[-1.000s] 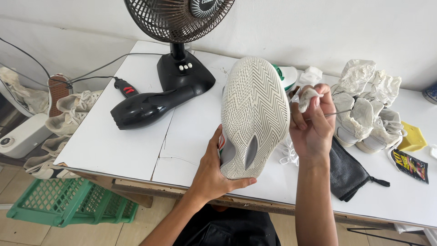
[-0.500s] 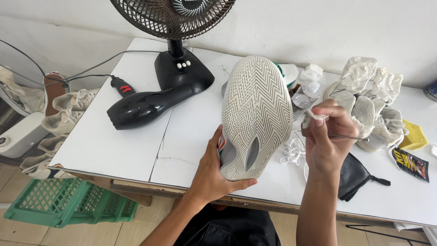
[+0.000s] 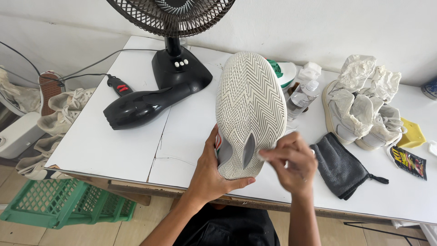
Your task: The person cleans the sole of a white and green sneaker using a cotton swab. They scrub the textured tread pattern and then wipe the surface with a cotton ball, working on the shoe while it rests on their lap.
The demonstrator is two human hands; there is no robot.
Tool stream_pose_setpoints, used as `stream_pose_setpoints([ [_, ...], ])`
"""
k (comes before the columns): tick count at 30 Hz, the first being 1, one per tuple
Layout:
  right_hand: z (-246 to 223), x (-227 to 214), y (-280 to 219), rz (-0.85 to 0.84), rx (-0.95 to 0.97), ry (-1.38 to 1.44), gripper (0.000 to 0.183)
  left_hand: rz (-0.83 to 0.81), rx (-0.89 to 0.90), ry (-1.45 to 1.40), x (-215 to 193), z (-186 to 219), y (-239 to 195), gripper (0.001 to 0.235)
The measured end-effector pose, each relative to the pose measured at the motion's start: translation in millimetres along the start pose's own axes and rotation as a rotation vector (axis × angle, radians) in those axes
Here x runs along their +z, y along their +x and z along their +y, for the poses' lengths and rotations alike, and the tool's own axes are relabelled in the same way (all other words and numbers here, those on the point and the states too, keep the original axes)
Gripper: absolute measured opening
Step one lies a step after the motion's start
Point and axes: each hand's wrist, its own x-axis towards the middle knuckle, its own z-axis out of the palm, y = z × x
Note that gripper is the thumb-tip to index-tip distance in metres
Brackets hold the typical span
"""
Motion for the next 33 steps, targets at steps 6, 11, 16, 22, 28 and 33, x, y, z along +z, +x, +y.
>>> stream_pose_setpoints([
  [6,-26,-2,-24,-0.307,0.169,0.128,0.014,0.014,0.025,0.039,5,-18,-5,0.149],
  [11,-48,-1,11,0.084,0.114,0.298,0.006,-0.03,-0.049,0.134,16,-9,-22,0.153],
  [16,-54,11,16,0.148,0.063,0.279,0.012,-0.216,-0.098,0.1,-5,9,-15,0.165],
  [22,-50,12,23,0.087,0.064,0.434,0.011,-0.14,0.255,-0.245,-43,8,56,0.102],
  [28,-70,11,43,0.253,0.263,0.585,0.018,-0.056,0.54,-0.275,-51,79,104,0.104],
  [33,-99,4,60,0.296,0.355,0.503,0.033,-0.163,0.757,0.333,-42,123,112,0.027],
])
